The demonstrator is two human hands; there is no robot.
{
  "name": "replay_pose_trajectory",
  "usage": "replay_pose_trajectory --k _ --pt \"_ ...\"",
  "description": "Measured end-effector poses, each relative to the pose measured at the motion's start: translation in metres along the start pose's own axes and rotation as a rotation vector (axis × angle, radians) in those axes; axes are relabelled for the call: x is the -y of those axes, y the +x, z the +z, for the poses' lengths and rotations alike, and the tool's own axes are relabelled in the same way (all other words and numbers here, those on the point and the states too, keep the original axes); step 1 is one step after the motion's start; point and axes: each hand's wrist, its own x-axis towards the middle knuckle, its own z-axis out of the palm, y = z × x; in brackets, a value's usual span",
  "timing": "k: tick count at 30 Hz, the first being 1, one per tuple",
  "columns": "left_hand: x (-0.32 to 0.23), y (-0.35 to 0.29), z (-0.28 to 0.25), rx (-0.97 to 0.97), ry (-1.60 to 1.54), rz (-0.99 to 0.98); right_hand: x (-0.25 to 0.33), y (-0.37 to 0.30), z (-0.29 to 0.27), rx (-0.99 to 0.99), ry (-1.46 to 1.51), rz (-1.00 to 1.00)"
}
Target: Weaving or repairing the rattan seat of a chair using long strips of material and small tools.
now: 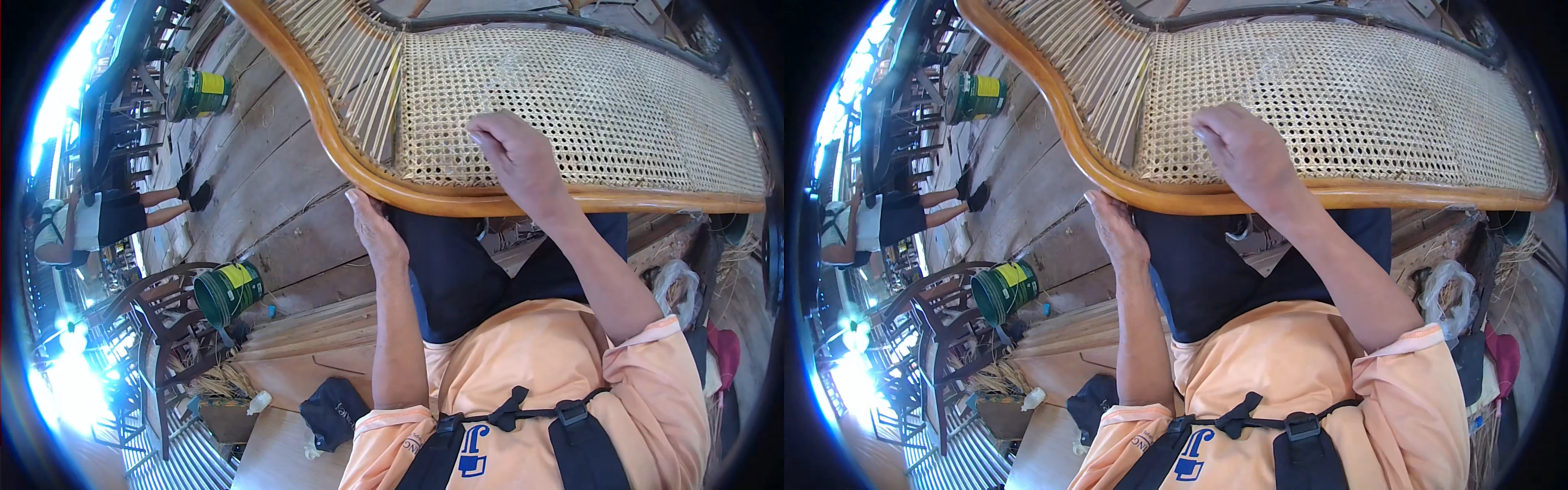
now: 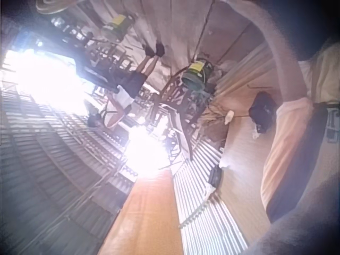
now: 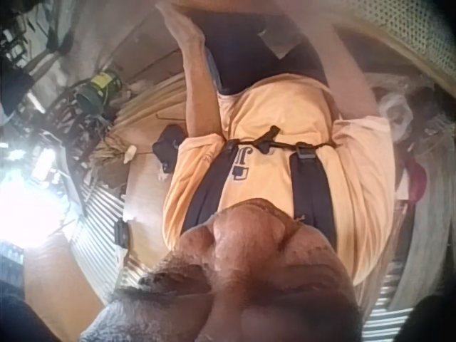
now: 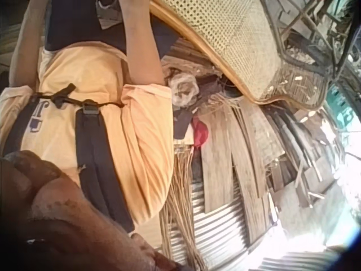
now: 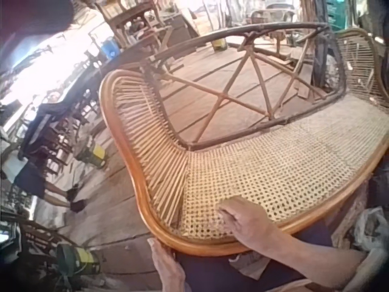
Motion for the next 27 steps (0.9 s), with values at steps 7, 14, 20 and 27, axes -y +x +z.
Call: replay_pose_trajectory --k 7,14,20,27 --pt "-0.012 0.022 0.01 -0.051 -0.044 -0.062 -0.018 -0.034 -0.027 -0.062 -0.025 0.112" --pt "-0.018 0.068 0.011 0.037 -0.463 -0.326 -0.028 -0.045 -0.03 0.037 0.018 0.209" --pt "-0.007 0.076 0.003 0.11 -0.533 -0.32 -0.028 -0.04 -0.026 0.047 0.015 0.192" --pt "-0.003 0.078 -0.004 0.151 -0.634 -0.355 -0.026 -0.042 -0.02 0.093 -0.07 0.213"
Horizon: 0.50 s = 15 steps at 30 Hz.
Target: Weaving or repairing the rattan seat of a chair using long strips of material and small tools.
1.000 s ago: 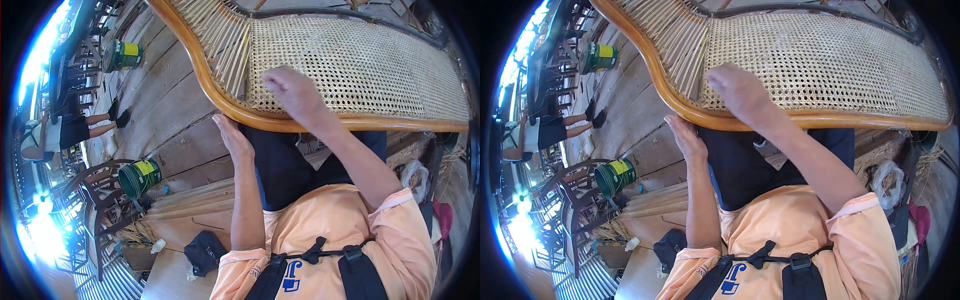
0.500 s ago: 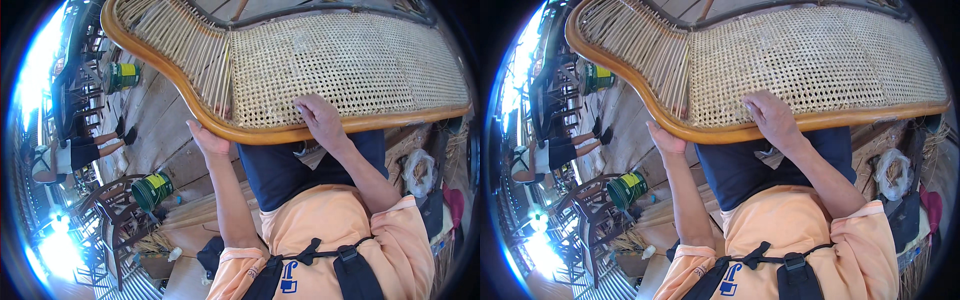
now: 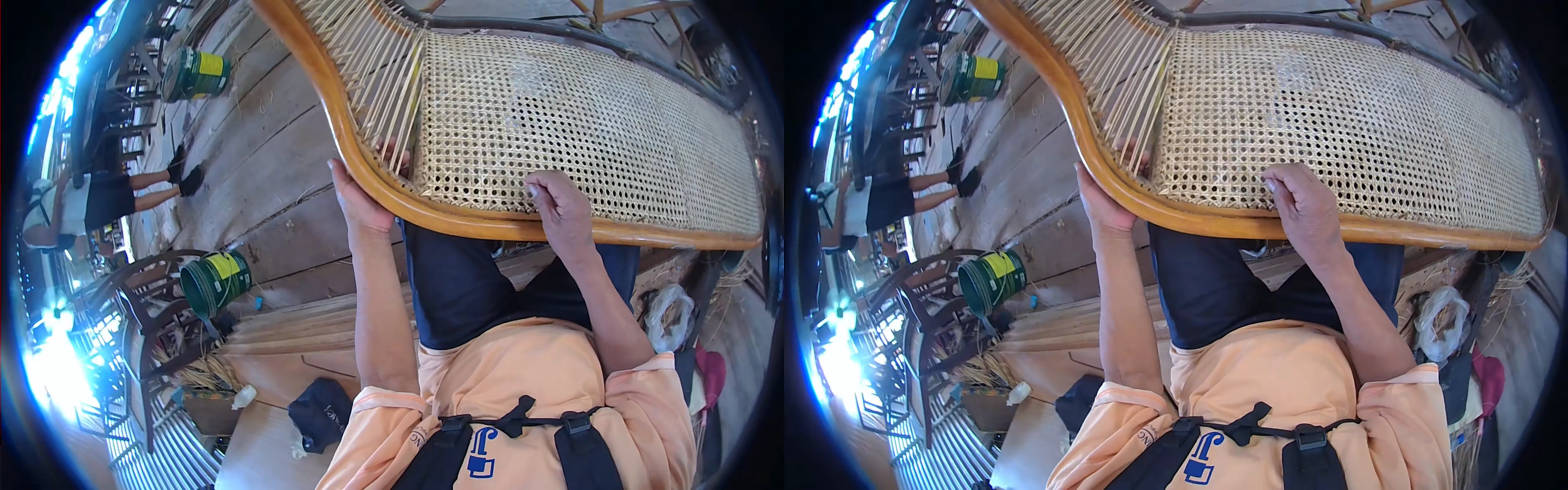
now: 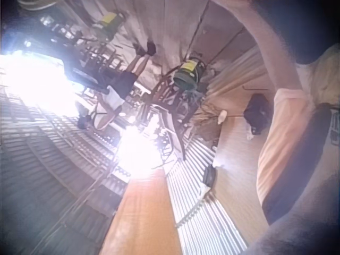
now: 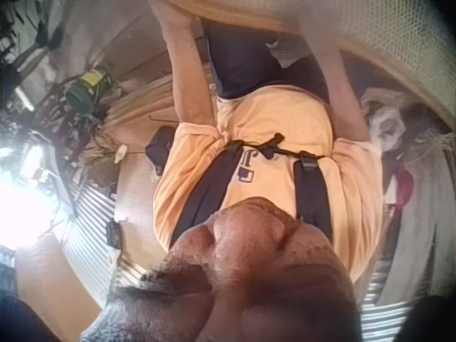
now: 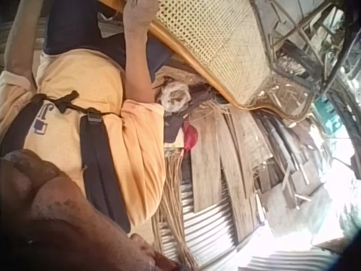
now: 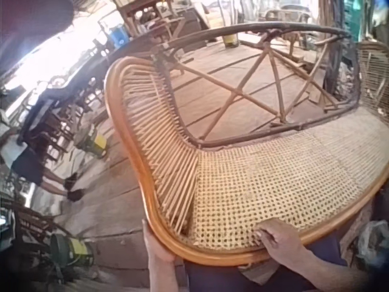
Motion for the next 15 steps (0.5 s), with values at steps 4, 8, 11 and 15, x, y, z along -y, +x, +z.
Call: replay_pose_trajectory --k 4,8,11,15 --pt "0.001 0.002 0.002 -0.044 -0.03 -0.019 -0.001 0.001 0.003 -0.004 -0.053 0.001" --pt "-0.003 -0.003 0.005 -0.066 -0.059 -0.013 0.004 0.003 0.003 0.011 -0.096 0.014" --pt "-0.003 -0.004 -0.003 -0.018 -0.117 -0.037 0.001 0.006 0.004 0.002 -0.087 0.027" --pt "0.004 -0.02 -0.023 -0.061 -0.151 -0.025 0.002 0.006 0.004 0.016 -0.098 0.038"
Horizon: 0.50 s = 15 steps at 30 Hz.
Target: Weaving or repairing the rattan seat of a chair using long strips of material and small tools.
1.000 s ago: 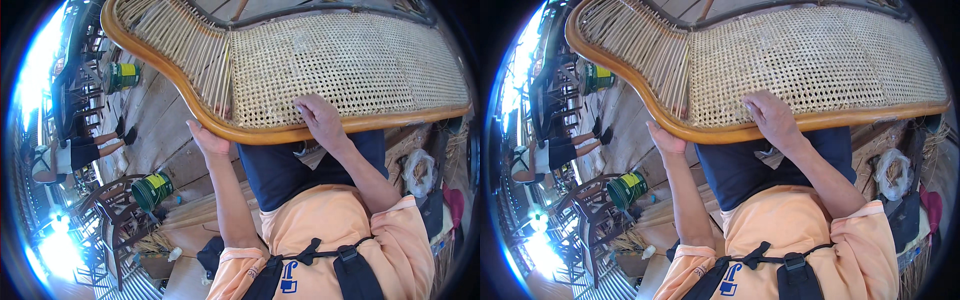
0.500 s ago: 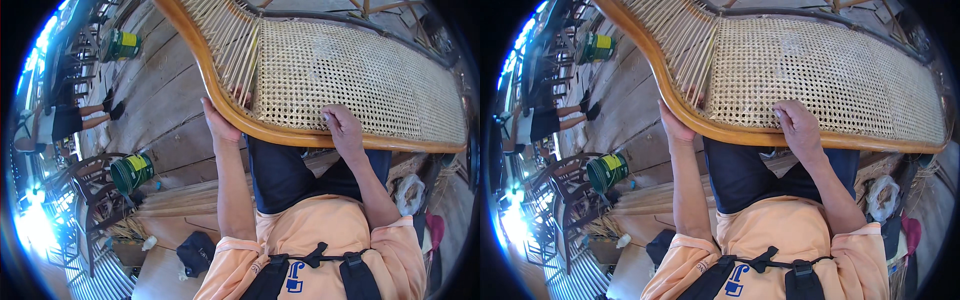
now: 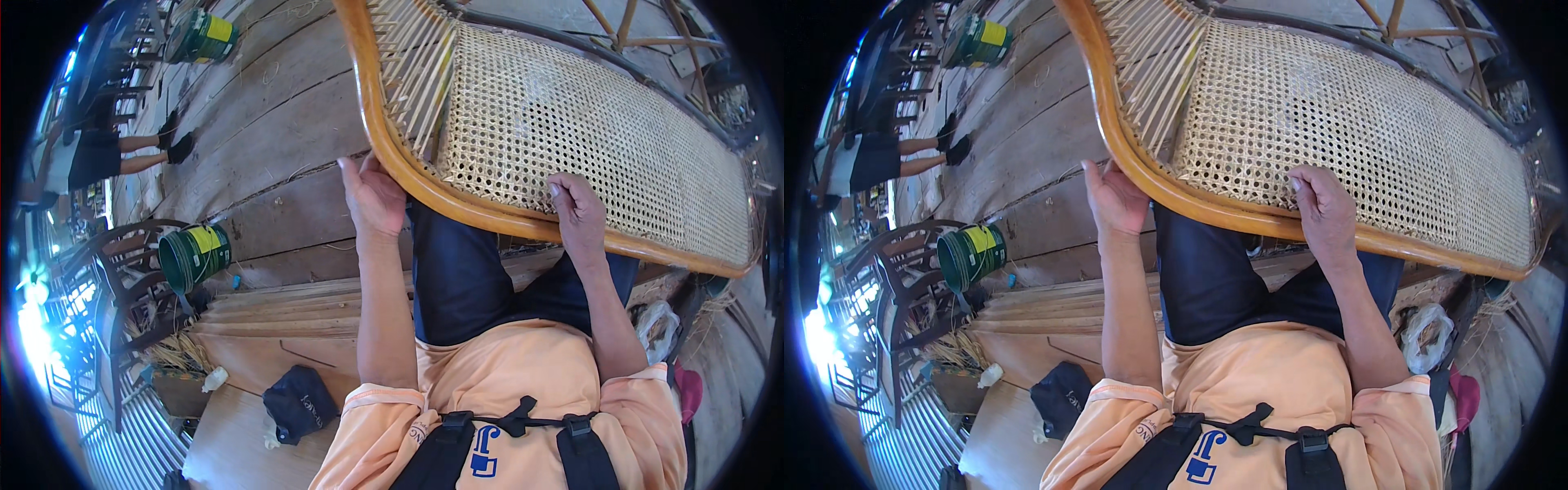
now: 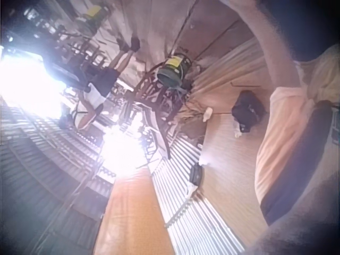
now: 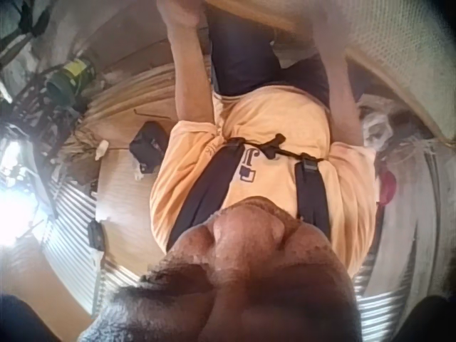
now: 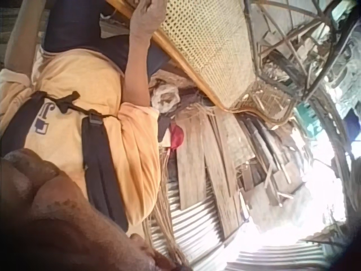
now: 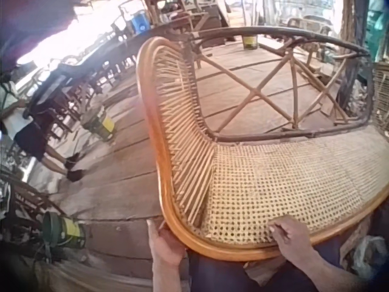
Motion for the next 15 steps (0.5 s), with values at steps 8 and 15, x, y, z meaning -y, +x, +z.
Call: replay_pose_trajectory --k 8,15 --pt "0.034 -0.053 -0.106 -0.407 0.681 0.102 -0.005 -0.012 0.004 0.032 -0.055 0.007" --pt "0.064 -0.12 -0.135 -0.321 1.083 -0.285 -0.012 -0.015 0.004 -0.064 -0.121 0.048"
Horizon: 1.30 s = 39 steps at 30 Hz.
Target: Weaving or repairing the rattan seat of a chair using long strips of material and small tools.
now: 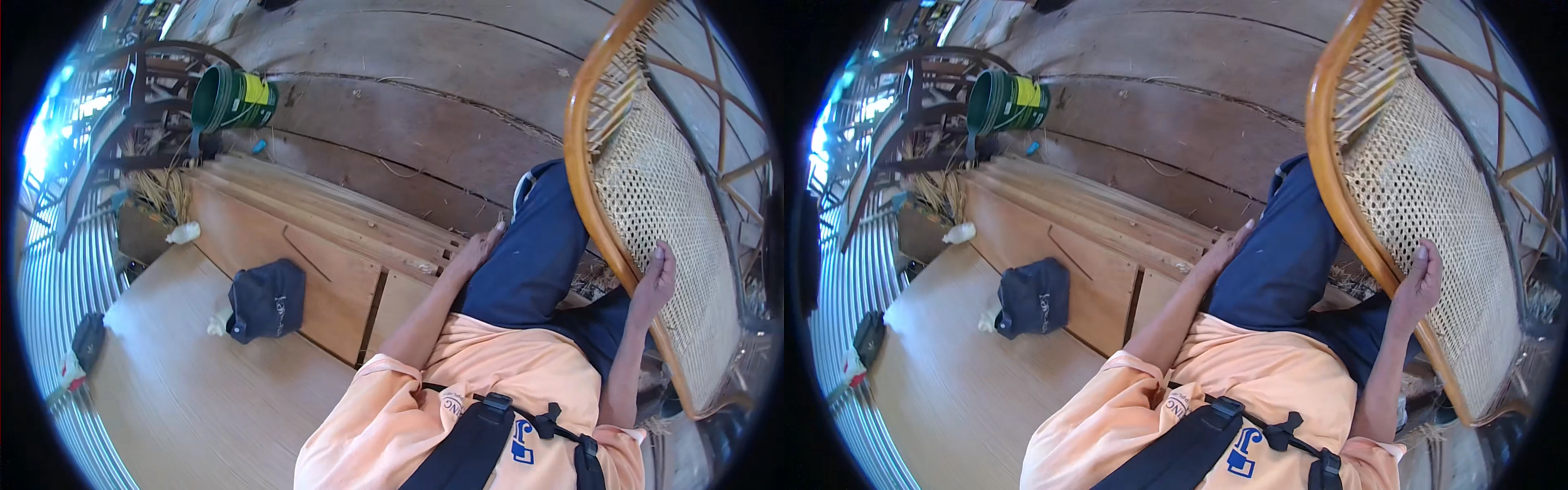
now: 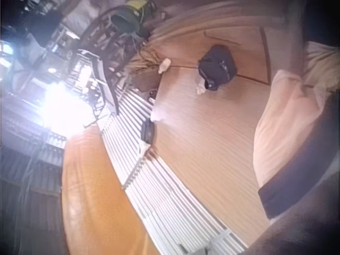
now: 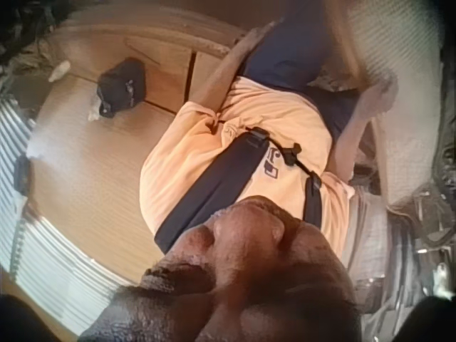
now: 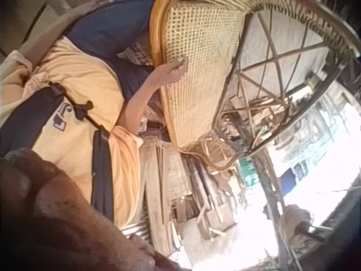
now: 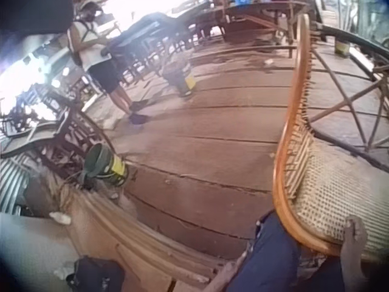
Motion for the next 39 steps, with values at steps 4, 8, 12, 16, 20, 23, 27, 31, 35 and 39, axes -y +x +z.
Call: replay_pose_trajectory --k 4,8,12,16,20,23,27,31,35,39 --pt "0.008 -0.045 -0.014 0.113 -0.071 -0.088 -0.012 -0.002 0.007 0.08 -0.011 0.089" --pt "0.038 -0.074 -0.025 -0.067 0.054 0.288 -0.007 0.007 -0.005 0.108 -0.199 0.042" --pt "0.082 -0.116 -0.08 -0.359 -0.11 -0.019 0.0 0.006 -0.001 0.104 -0.213 -0.032" --pt "0.11 -0.155 -0.122 -0.738 -0.123 -0.07 -0.013 0.01 -0.003 0.119 -0.049 0.03" --pt "0.156 -0.196 -0.131 -0.723 0.283 -0.176 -0.012 0.009 -0.003 0.159 -0.099 0.043" --pt "0.209 -0.223 -0.123 -0.707 0.573 -0.412 -0.02 0.01 -0.002 0.171 0.026 0.067" --pt "0.261 -0.248 -0.108 -0.168 0.867 -0.691 -0.019 0.012 -0.004 0.192 -0.044 0.026" --pt "0.245 -0.262 -0.055 -0.547 0.491 -0.613 -0.023 0.018 -0.01 0.228 -0.124 0.039" --pt "0.318 -0.255 -0.006 -1.103 0.318 -0.503 -0.014 0.012 -0.003 0.244 -0.088 0.028" --pt "0.25 -0.224 0.034 -1.125 0.136 -0.581 -0.024 0.017 -0.002 0.248 -0.079 -0.018"
